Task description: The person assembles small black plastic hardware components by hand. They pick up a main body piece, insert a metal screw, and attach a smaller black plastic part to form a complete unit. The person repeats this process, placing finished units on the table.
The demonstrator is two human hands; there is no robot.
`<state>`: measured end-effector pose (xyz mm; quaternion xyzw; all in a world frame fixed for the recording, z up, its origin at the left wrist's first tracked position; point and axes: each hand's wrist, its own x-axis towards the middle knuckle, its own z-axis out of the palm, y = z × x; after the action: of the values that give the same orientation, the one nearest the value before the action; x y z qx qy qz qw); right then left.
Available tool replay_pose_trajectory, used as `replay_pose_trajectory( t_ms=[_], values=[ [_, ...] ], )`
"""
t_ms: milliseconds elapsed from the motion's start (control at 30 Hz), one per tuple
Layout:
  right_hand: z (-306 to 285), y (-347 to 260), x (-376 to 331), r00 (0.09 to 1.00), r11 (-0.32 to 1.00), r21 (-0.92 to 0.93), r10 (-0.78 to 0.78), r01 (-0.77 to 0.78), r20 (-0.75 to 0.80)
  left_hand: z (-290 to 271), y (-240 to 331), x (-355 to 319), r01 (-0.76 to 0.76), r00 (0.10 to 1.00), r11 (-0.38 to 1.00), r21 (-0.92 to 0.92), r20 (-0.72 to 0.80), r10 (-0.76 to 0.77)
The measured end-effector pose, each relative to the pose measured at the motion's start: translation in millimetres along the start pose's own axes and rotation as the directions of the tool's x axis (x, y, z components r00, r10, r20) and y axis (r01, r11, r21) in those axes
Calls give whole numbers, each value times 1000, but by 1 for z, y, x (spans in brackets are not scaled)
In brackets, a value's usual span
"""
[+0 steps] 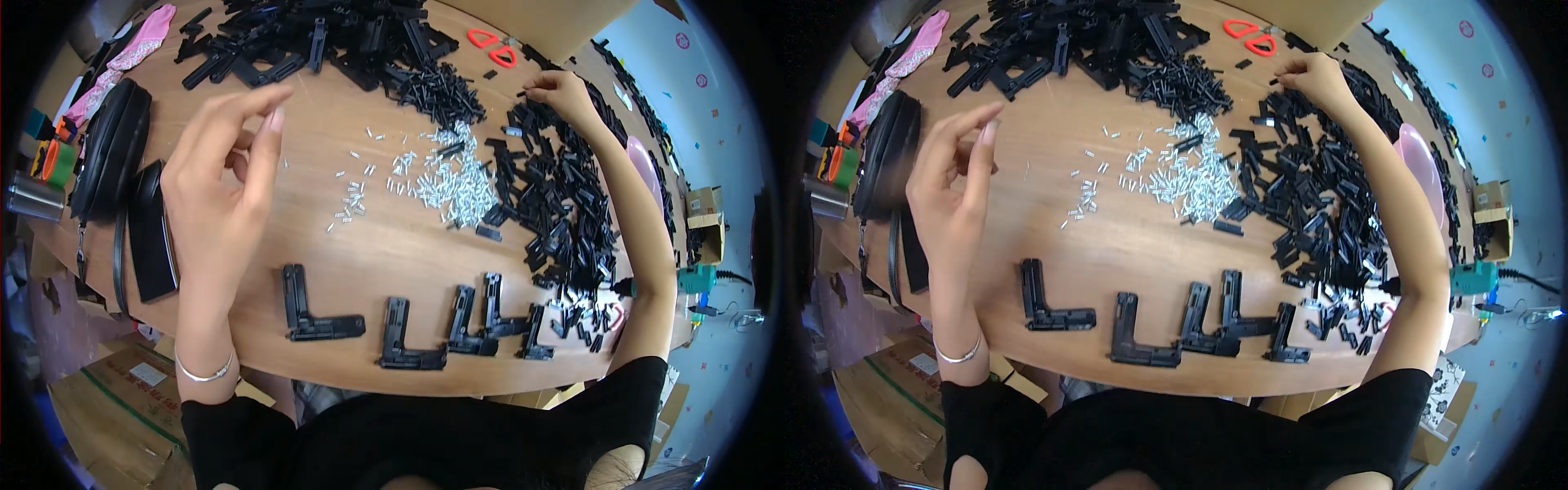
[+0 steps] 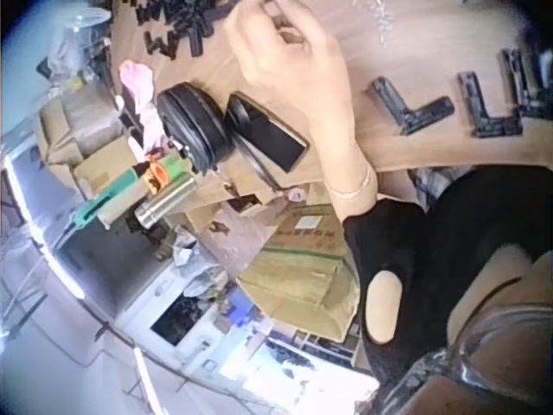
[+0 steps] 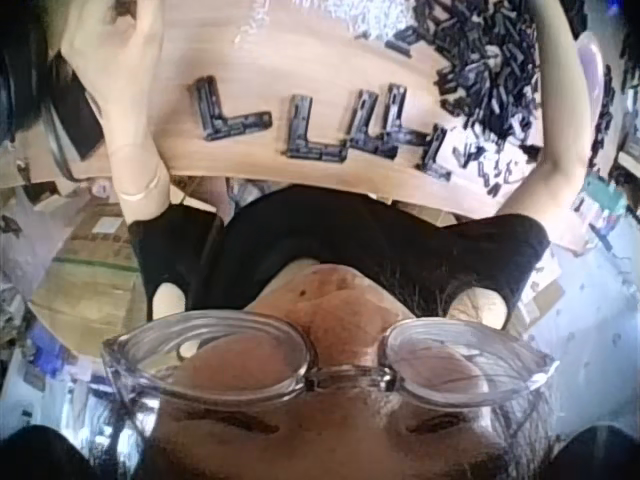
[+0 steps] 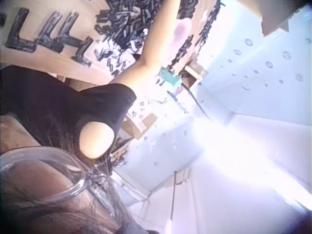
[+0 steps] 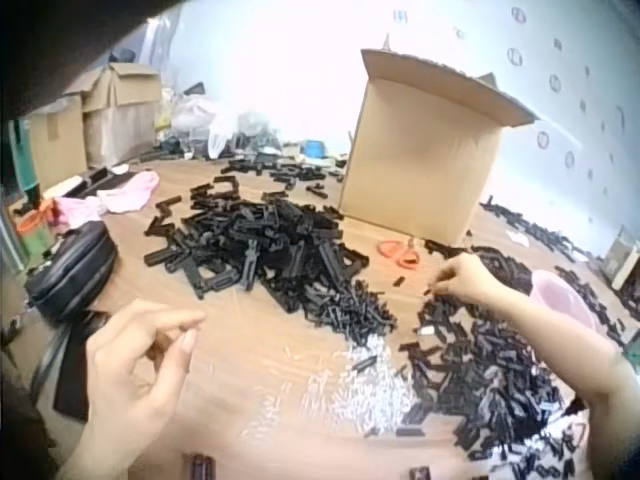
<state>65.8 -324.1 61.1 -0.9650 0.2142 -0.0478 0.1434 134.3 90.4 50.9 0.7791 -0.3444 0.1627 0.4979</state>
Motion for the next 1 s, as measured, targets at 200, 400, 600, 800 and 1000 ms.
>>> replay_pose_trajectory(
  t_ms=[200,400,600,800,1000],
  values=[
    [29,-31,-74,884,898,-124,-438,422,-162,7,-7,1,5,1000,1000,3,9,-5],
    [55,-92,-99,746,749,-110,-662,653,-77,11,-25,4,17,1000,1000,26,-19,-16],
    [55,-84,-107,862,858,148,-454,491,-225,10,-29,2,-6,1000,1000,28,-18,7],
    [58,-68,-108,863,876,79,-448,476,-234,14,-25,0,-40,999,999,13,-22,40],
    [76,-66,-99,770,789,-215,-611,576,-182,19,-36,1,-35,999,999,26,6,35]
  ],
)
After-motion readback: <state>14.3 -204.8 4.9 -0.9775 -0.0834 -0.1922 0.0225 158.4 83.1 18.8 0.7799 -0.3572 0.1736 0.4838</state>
